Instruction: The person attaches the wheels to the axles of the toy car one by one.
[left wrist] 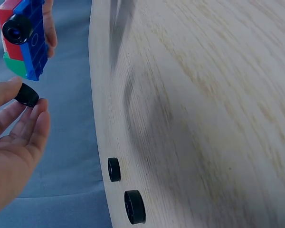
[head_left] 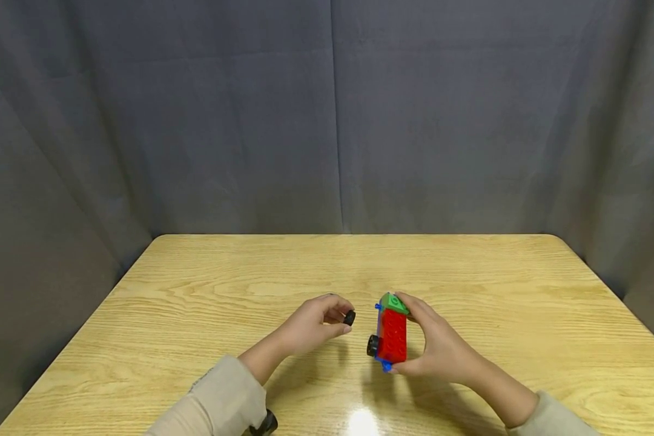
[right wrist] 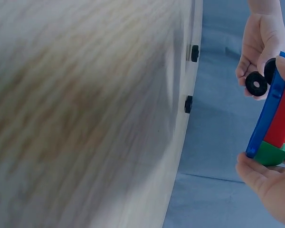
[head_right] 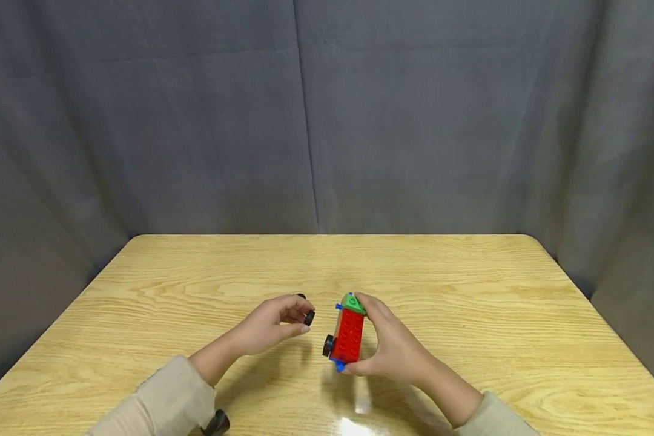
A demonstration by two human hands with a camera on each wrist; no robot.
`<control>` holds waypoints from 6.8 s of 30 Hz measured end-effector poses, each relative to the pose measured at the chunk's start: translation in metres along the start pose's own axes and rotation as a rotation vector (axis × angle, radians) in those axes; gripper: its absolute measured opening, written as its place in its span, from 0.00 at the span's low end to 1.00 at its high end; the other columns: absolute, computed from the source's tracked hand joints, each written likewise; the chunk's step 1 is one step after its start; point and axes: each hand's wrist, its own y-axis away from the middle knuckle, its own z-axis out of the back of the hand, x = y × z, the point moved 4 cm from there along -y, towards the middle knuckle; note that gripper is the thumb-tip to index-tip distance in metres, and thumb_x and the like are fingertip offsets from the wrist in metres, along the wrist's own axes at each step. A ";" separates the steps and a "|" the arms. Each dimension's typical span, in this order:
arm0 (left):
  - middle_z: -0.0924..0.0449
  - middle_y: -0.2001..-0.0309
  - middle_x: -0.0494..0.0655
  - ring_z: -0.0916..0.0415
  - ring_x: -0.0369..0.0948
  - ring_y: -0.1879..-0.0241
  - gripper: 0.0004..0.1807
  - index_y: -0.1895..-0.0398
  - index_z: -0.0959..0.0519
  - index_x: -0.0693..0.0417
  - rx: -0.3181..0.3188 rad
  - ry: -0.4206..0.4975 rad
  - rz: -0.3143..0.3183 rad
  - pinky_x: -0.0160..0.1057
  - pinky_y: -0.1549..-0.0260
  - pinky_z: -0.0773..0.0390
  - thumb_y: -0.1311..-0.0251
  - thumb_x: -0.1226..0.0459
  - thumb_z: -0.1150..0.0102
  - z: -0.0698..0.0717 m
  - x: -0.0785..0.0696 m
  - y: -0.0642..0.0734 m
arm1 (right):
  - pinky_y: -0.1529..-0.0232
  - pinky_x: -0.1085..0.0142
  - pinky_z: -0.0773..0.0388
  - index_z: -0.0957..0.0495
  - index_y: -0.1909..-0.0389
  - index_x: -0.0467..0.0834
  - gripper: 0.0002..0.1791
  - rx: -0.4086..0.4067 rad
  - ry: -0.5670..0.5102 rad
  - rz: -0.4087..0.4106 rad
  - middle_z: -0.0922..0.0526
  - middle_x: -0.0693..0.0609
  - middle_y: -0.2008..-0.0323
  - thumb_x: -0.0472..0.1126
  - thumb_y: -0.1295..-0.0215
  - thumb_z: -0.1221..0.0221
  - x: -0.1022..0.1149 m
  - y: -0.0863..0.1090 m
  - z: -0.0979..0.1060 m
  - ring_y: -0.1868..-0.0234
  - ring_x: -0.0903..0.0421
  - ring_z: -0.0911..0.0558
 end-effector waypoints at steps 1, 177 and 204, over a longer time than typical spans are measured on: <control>0.28 0.58 0.44 0.29 0.39 0.60 0.15 0.55 0.28 0.58 -0.001 0.001 0.000 0.34 0.61 0.29 0.46 0.65 0.45 0.000 0.000 0.000 | 0.53 0.52 0.33 0.48 0.38 0.44 0.56 -0.001 0.000 0.006 0.39 0.47 0.43 0.57 0.70 0.31 0.001 0.000 0.000 0.48 0.47 0.33; 0.26 0.66 0.48 0.27 0.39 0.68 0.07 0.65 0.28 0.60 -0.061 0.233 -0.042 0.33 0.68 0.26 0.48 0.69 0.44 0.000 -0.006 -0.007 | 0.51 0.56 0.33 0.50 0.36 0.44 0.56 0.064 -0.088 0.183 0.38 0.47 0.42 0.52 0.68 0.30 0.026 -0.011 -0.015 0.45 0.50 0.33; 0.26 0.71 0.50 0.26 0.53 0.68 0.13 0.65 0.32 0.63 -0.028 0.409 0.160 0.42 0.67 0.25 0.40 0.59 0.52 0.003 -0.001 -0.016 | 0.48 0.51 0.39 0.55 0.34 0.48 0.53 0.161 -0.017 0.091 0.45 0.41 0.39 0.51 0.59 0.34 0.024 -0.004 -0.013 0.41 0.45 0.41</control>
